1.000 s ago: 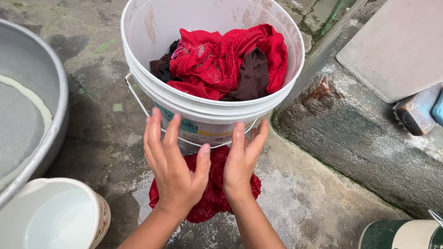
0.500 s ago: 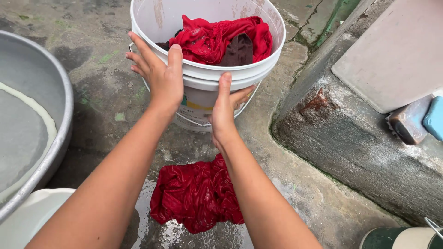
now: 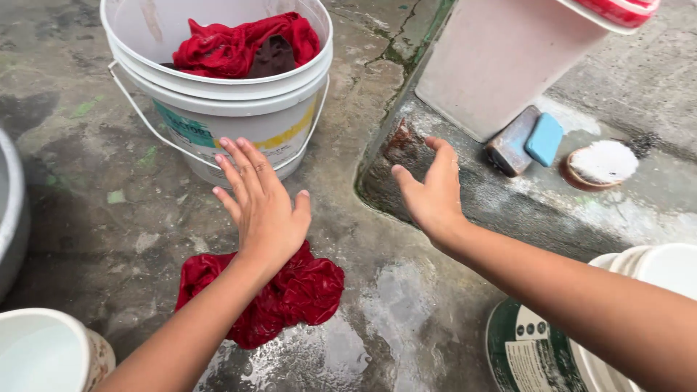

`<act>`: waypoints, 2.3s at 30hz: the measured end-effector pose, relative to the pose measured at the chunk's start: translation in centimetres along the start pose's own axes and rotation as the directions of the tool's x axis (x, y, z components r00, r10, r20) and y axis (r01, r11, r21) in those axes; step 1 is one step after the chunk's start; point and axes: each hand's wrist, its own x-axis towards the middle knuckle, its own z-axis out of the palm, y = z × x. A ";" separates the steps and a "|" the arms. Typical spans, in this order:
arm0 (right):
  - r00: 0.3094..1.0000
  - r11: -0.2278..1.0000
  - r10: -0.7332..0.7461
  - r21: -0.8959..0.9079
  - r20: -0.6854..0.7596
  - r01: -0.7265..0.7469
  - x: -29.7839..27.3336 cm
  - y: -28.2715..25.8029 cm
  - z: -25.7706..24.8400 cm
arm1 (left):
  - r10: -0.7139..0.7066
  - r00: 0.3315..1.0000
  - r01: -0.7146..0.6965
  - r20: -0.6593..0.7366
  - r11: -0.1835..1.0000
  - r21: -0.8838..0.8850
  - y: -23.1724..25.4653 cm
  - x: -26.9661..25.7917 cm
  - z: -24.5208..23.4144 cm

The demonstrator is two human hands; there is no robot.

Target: Hand-washing a red garment using detergent, a brush, and a bucket of water on a concrete floor.

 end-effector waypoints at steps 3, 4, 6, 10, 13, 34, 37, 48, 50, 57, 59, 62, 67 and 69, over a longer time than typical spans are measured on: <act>0.857 0.988 -0.131 0.001 -0.498 0.151 1.4 4.0 -2.8 | 0.035 0.993 -0.042 0.111 0.997 0.060 2.5 -1.7 0.4; 0.690 0.984 -0.178 -0.119 -0.701 0.133 2.1 5.3 -3.8 | 0.059 0.986 -0.076 0.155 0.992 0.105 3.0 -2.2 0.4; 0.470 0.973 -0.222 -0.222 -0.854 0.057 3.1 7.9 -5.3 | 0.103 0.970 -0.139 0.222 0.978 0.154 3.1 -3.1 0.4; 0.523 0.919 0.281 0.069 -0.805 -0.388 5.7 12.4 -9.3 | 0.068 0.945 -0.141 0.321 0.967 0.211 2.9 -4.6 2.4; 0.631 0.807 0.541 0.131 -0.557 -0.576 7.1 13.1 -10.0 | -0.014 0.920 -0.087 0.391 0.967 0.239 2.5 -5.1 4.0; 0.734 0.795 0.569 0.474 -0.371 -0.378 8.6 13.7 -16.8 | -0.239 0.767 0.086 0.596 0.958 0.274 2.2 -6.4 10.2; 0.734 0.755 0.576 0.577 -0.359 -0.311 8.0 14.6 -17.3 | -0.277 0.734 0.106 0.620 0.949 0.298 1.8 -6.5 10.5; 0.768 0.939 0.344 0.207 -0.539 -0.275 5.6 15.1 -15.6 | -0.297 0.748 0.165 0.594 0.949 0.267 -2.3 -6.9 9.5; 0.766 0.952 0.241 -0.009 -0.595 -0.307 6.3 16.4 -14.5 | -0.279 0.779 0.165 0.561 0.955 0.245 -3.0 -6.9 8.8; 0.762 0.749 -0.125 -0.564 -0.635 -0.347 6.9 13.1 -11.6 | -0.283 0.812 0.183 0.510 0.954 0.238 -9.8 -8.1 6.7; 0.842 0.874 -0.067 -0.438 -0.535 -0.209 8.3 11.9 -11.1 | -0.325 0.822 0.246 0.468 0.943 0.224 -10.5 -8.9 6.0; 0.901 0.924 0.203 -0.230 -0.383 -0.306 7.0 6.7 -12.1 | -0.276 0.878 0.220 0.391 0.958 0.183 -11.7 -9.8 4.1; 0.851 0.877 0.457 -0.027 -0.261 -0.480 9.5 7.5 -13.7 | -0.110 0.982 0.069 0.155 0.966 0.249 -14.8 -11.3 -2.6; 0.818 0.848 0.523 0.049 -0.240 -0.528 9.2 8.8 -13.3 | -0.106 0.991 0.076 0.077 0.944 0.320 -19.3 -12.6 -5.2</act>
